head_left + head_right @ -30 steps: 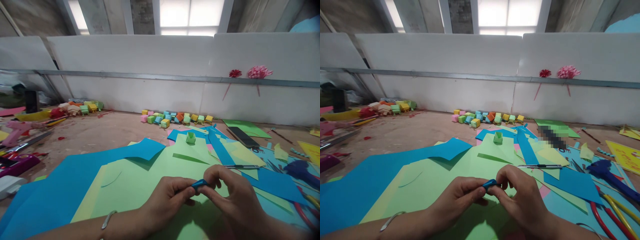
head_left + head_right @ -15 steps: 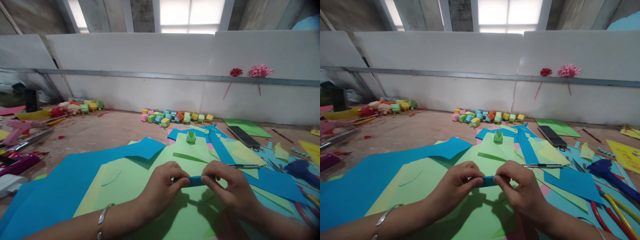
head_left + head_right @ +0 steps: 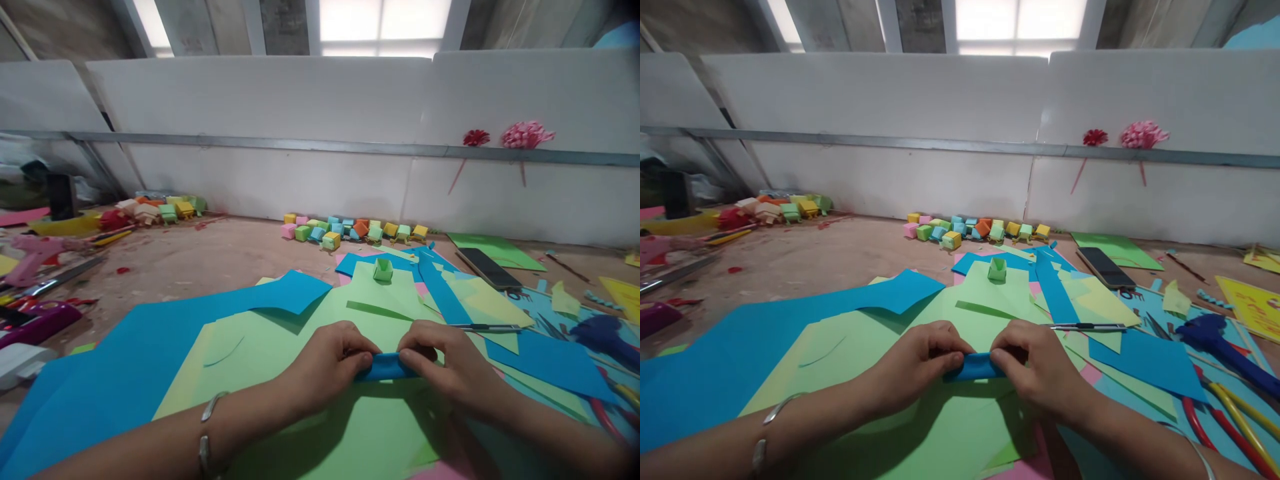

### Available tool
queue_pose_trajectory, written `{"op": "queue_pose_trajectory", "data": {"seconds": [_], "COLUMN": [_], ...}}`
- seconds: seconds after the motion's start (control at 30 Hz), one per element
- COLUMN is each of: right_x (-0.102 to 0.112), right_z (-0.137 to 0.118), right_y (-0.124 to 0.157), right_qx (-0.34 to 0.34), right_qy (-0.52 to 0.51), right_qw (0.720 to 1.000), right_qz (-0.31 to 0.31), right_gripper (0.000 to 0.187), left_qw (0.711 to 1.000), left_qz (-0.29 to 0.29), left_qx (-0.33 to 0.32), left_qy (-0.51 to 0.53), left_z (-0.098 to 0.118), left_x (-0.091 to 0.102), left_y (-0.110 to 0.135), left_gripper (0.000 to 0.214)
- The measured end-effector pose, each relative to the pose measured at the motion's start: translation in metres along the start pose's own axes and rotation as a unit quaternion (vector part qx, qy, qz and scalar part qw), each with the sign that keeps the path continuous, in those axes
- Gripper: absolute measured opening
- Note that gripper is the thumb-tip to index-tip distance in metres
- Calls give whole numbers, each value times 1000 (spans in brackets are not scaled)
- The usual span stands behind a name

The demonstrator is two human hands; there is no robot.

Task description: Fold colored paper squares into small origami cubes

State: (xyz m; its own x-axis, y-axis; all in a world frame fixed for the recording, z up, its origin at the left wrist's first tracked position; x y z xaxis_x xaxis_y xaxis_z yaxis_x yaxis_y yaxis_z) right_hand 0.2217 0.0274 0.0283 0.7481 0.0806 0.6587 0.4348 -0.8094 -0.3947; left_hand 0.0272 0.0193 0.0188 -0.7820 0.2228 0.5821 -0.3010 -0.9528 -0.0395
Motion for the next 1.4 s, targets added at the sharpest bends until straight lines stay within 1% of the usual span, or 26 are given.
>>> {"op": "queue_pose_trajectory", "data": {"seconds": [0.1,0.17,0.27,0.33,0.4,0.47,0.57,0.67,0.77,0.87,0.93,1.0,1.1,1.17,1.33,1.4], "right_x": [-5,-9,-15,-18,-19,-20,-21,-26,-30,-32,-33,-34,-35,-35,-25,-22], "right_z": [8,13,18,19,18,17,18,21,21,16,11,6,1,0,5,7], "right_y": [-1,0,2,2,2,3,5,10,14,16,17,16,17,19,24,24], "right_qx": [-76,-111,-139,-139,-116,-78,-21,50,110,170,207,225,246,253,229,211], "right_qy": [17,32,49,61,77,99,146,229,298,310,304,317,382,418,505,527], "right_qw": [996,992,988,988,990,991,989,972,948,934,929,921,890,872,832,823], "right_qz": [-40,-51,-44,-38,-35,-32,-31,-17,19,46,43,33,27,28,32,29], "right_gripper": [17,15,9,8,10,13,18,25,29,25,23,21,16,17,20,21], "left_qw": [999,998,998,998,997,994,986,978,969,967,965,963,962,963,964,964], "left_qz": [4,13,22,28,38,45,42,33,24,17,15,11,5,3,1,3], "left_qx": [35,55,48,33,0,-48,-106,-134,-147,-156,-165,-169,-165,-160,-148,-147], "left_qy": [-3,1,-21,-40,-62,-87,-118,-157,-197,-202,-203,-210,-217,-218,-222,-221], "left_z": [-4,-7,-8,-9,-10,-13,-17,-19,-18,-16,-16,-17,-20,-20,-18,-17], "left_x": [0,0,-2,-4,-6,-8,-12,-15,-16,-16,-17,-18,-19,-19,-16,-15], "left_y": [-3,-5,-7,-9,-10,-10,-10,-9,-8,-8,-9,-10,-11,-11,-10,-9], "left_gripper": [22,20,16,16,19,22,22,23,23,23,22,20,18,19,25,26]}}
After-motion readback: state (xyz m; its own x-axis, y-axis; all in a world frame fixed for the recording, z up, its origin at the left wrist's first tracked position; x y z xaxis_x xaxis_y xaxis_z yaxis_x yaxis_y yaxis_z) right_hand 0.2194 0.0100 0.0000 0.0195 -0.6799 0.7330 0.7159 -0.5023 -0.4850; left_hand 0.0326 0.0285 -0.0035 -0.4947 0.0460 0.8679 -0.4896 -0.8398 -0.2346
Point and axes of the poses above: each hand's wrist, its own y-axis away from the middle knuckle, its own x-axis out of the back of the hand, z = x × y, the point moved 2 cm from there along -y, towards the middle knuckle, and after that the axes turned 5 degrees about z, right-handed, at the moved point
